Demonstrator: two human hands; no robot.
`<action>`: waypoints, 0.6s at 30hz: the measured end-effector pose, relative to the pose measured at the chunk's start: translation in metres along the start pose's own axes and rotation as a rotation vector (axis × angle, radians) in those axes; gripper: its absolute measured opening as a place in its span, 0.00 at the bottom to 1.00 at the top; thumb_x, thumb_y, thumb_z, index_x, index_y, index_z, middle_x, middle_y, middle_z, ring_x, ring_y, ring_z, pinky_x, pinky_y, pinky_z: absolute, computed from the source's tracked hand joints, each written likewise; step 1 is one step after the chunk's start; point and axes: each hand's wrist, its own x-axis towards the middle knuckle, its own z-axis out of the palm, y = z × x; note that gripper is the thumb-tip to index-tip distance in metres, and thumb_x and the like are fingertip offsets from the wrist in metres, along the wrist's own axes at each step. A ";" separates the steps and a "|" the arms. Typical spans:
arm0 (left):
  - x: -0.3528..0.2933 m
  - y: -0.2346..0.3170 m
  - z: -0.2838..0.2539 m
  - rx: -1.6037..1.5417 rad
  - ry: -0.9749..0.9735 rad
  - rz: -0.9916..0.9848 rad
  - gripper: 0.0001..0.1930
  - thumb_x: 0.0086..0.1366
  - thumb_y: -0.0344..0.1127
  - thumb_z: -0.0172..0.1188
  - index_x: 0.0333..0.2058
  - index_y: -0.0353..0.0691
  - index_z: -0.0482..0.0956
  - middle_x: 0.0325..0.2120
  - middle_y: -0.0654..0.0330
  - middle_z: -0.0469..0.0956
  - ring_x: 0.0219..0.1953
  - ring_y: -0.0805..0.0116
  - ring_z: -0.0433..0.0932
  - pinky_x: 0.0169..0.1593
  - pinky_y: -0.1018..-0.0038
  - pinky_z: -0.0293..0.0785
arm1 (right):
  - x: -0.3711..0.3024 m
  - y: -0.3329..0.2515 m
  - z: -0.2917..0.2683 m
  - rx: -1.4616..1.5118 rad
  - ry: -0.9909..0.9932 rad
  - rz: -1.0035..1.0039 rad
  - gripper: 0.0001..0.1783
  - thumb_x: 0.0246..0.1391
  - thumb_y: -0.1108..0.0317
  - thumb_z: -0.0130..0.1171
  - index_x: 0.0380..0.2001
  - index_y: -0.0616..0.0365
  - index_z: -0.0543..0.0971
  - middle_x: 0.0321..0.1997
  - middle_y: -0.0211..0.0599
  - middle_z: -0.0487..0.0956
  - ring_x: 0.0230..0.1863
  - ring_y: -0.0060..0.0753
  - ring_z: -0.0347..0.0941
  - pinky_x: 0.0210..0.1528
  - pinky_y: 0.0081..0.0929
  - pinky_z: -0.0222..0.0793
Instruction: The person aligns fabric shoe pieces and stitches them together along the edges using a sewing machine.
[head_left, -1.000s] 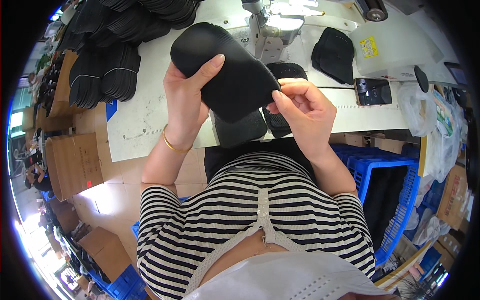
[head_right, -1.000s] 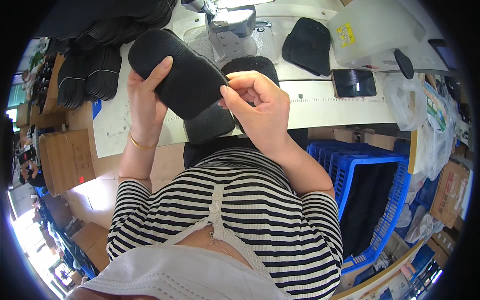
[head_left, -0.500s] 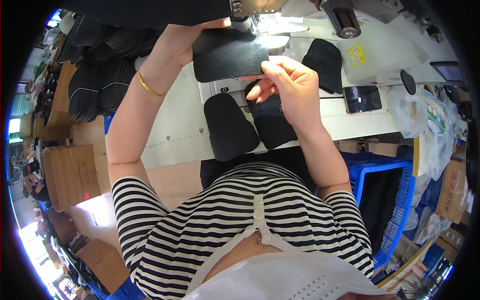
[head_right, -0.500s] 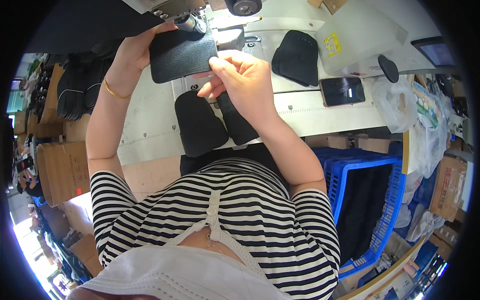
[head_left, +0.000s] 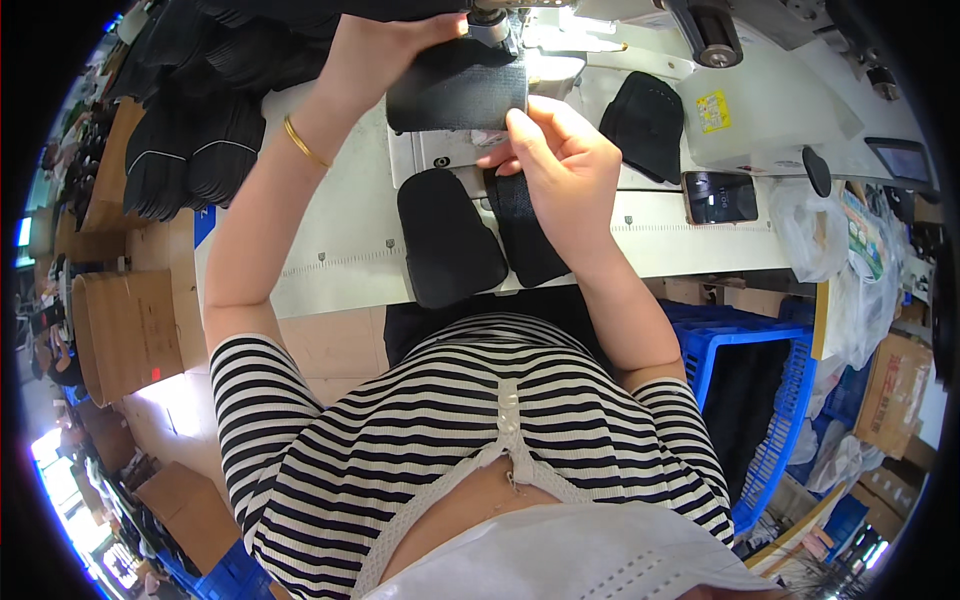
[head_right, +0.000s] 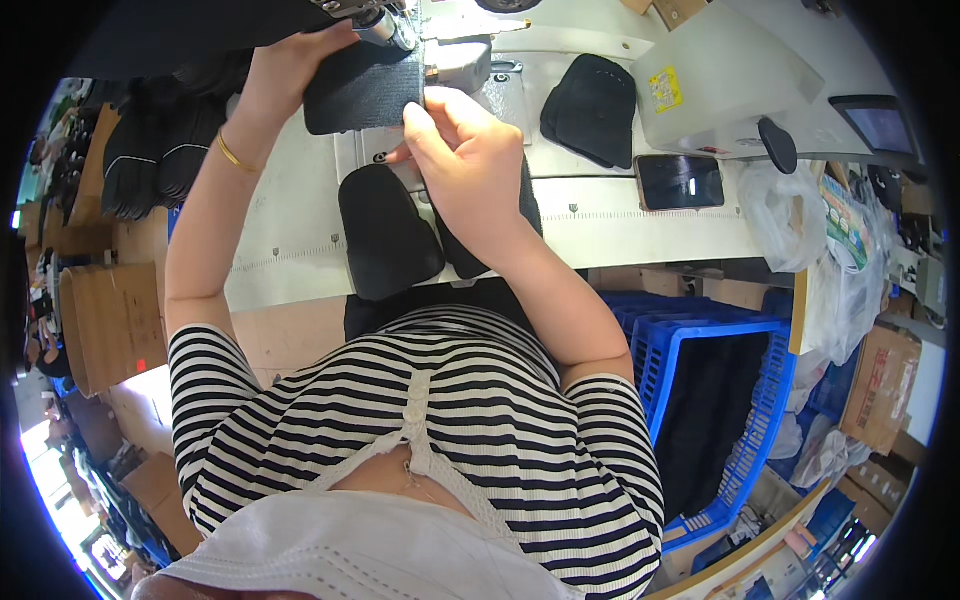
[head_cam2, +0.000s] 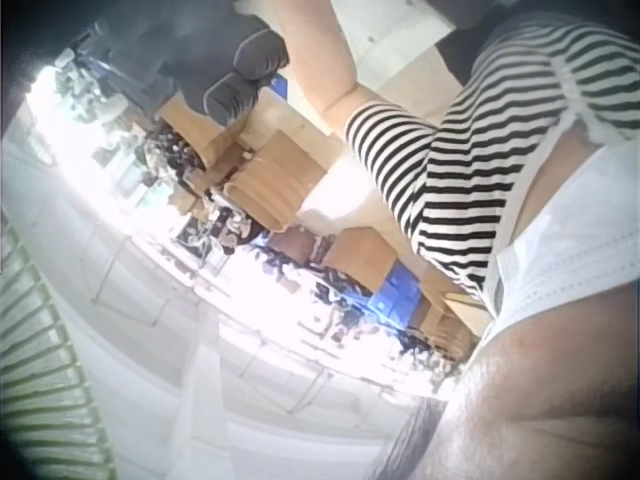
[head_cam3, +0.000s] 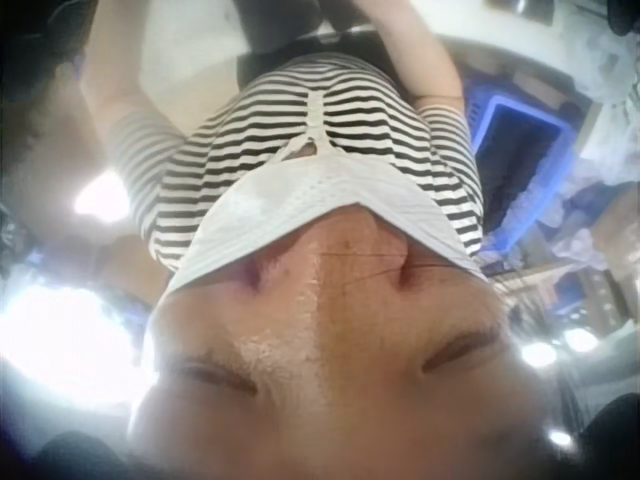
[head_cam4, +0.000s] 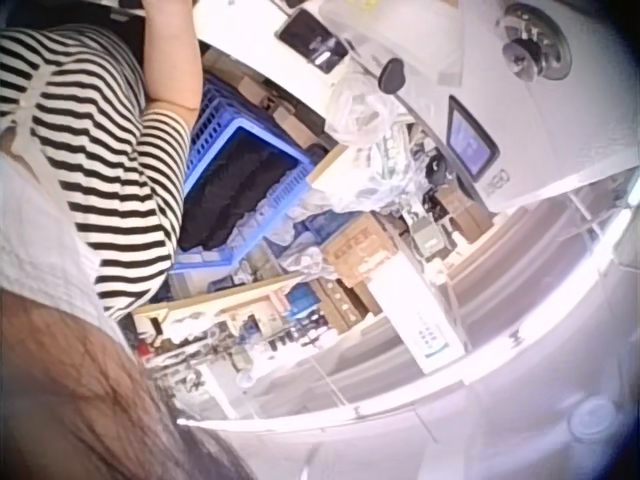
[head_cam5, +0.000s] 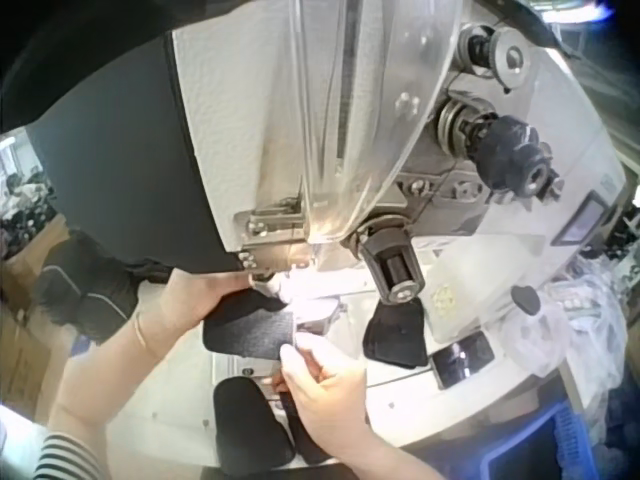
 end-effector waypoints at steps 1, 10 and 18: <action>-0.008 -0.010 0.001 -0.014 0.036 0.208 0.18 0.58 0.18 0.60 0.48 0.32 0.73 0.45 0.59 0.75 0.45 0.69 0.75 0.49 0.68 0.77 | 0.001 0.003 0.000 -0.123 0.009 -0.066 0.11 0.61 0.72 0.54 0.41 0.71 0.77 0.29 0.38 0.81 0.29 0.26 0.80 0.30 0.16 0.73; -0.054 0.010 0.014 0.789 -0.090 0.531 0.26 0.43 0.33 0.75 0.44 0.36 0.80 0.43 0.56 0.76 0.46 0.63 0.75 0.51 0.71 0.71 | -0.004 0.004 -0.001 0.135 -0.006 -0.042 0.13 0.62 0.72 0.53 0.45 0.70 0.77 0.32 0.40 0.82 0.34 0.27 0.81 0.37 0.19 0.75; -0.058 0.003 0.012 1.179 -0.113 0.942 0.18 0.51 0.25 0.68 0.43 0.35 0.80 0.41 0.53 0.79 0.37 0.58 0.80 0.40 0.72 0.79 | -0.014 0.004 0.003 0.374 -0.078 0.108 0.21 0.62 0.72 0.45 0.55 0.75 0.69 0.49 0.49 0.78 0.49 0.40 0.78 0.46 0.28 0.76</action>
